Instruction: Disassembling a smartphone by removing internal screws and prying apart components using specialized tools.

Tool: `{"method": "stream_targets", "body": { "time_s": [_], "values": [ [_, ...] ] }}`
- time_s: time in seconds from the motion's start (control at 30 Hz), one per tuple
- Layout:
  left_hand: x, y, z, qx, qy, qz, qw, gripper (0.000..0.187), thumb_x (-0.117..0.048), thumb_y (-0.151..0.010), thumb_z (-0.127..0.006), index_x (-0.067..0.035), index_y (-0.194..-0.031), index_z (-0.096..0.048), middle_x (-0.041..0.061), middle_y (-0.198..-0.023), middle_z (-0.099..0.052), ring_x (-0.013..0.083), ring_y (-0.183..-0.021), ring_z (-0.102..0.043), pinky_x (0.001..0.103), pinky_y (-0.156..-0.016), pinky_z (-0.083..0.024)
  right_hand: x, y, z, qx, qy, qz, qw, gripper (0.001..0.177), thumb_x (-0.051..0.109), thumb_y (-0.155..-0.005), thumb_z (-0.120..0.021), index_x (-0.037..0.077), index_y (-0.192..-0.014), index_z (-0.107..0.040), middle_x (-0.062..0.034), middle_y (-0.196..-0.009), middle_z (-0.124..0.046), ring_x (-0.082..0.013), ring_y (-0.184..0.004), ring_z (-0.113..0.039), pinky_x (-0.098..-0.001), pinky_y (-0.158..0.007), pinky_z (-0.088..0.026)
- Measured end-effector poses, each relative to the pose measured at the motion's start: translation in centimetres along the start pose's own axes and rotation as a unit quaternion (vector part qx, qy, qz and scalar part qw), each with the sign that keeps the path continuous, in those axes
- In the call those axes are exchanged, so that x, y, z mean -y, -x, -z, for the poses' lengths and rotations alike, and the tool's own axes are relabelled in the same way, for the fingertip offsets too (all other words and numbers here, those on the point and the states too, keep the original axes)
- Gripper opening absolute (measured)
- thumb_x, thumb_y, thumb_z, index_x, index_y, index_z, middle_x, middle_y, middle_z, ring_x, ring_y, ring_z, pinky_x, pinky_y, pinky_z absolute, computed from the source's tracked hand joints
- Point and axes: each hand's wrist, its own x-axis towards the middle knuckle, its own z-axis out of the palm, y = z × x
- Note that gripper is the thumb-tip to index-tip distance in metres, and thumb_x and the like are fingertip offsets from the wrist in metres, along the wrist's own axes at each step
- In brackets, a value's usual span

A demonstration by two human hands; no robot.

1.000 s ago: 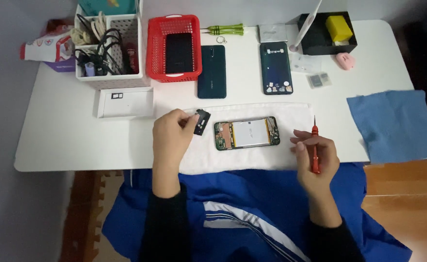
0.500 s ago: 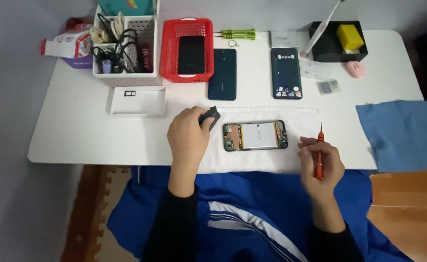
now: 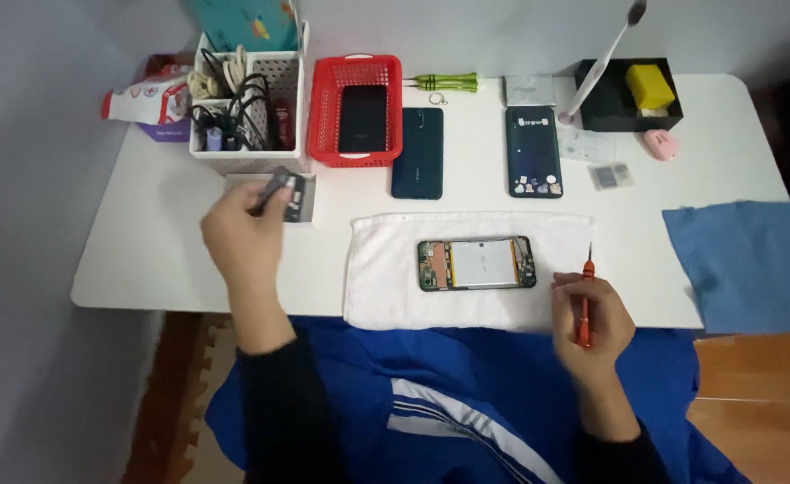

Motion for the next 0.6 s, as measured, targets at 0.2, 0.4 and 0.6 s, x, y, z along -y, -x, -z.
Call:
{"method": "stream_targets", "body": {
  "time_s": [0.2,0.4,0.6],
  "values": [
    [0.0,-0.5,-1.7,0.034,0.000,0.042,0.999,0.014,-0.014,-0.084,-0.085,-0.004,-0.090,-0.077,0.012,-0.071,-0.068,0.0315,-0.066,-0.071,0.041,-0.067,-0.055,-0.6,0.5,0.2,0.000,0.014,-0.003,1.000,0.009,-0.008,-0.091,-0.072,-0.002,-0.087,-0.066,-0.0205,-0.081,-0.072,-0.0397,-0.082,-0.075,-0.0473,-0.082,-0.060],
    [1.0,0.1,-2.7,-0.010,-0.076,-0.043,0.996,0.011,-0.017,-0.086,-0.084,-0.010,-0.081,-0.077,0.005,-0.068,-0.069,0.0304,-0.066,-0.070,0.038,-0.066,-0.055,-0.1,0.3,0.3,0.008,0.034,0.002,0.999,0.007,-0.006,-0.091,-0.072,0.000,-0.088,-0.068,-0.0184,-0.084,-0.074,-0.0373,-0.083,-0.076,-0.0459,-0.082,-0.060],
    [1.5,0.6,-2.2,-0.027,-0.119,0.009,0.993,0.015,-0.024,-0.091,-0.081,-0.013,-0.082,-0.079,0.006,-0.064,-0.066,0.0296,-0.063,-0.067,0.038,-0.062,-0.050,0.1,0.1,0.1,0.009,0.032,0.007,0.999,0.007,-0.009,-0.090,-0.071,-0.003,-0.088,-0.068,-0.0207,-0.083,-0.073,-0.0391,-0.082,-0.075,-0.0477,-0.081,-0.059]
  ]
}}
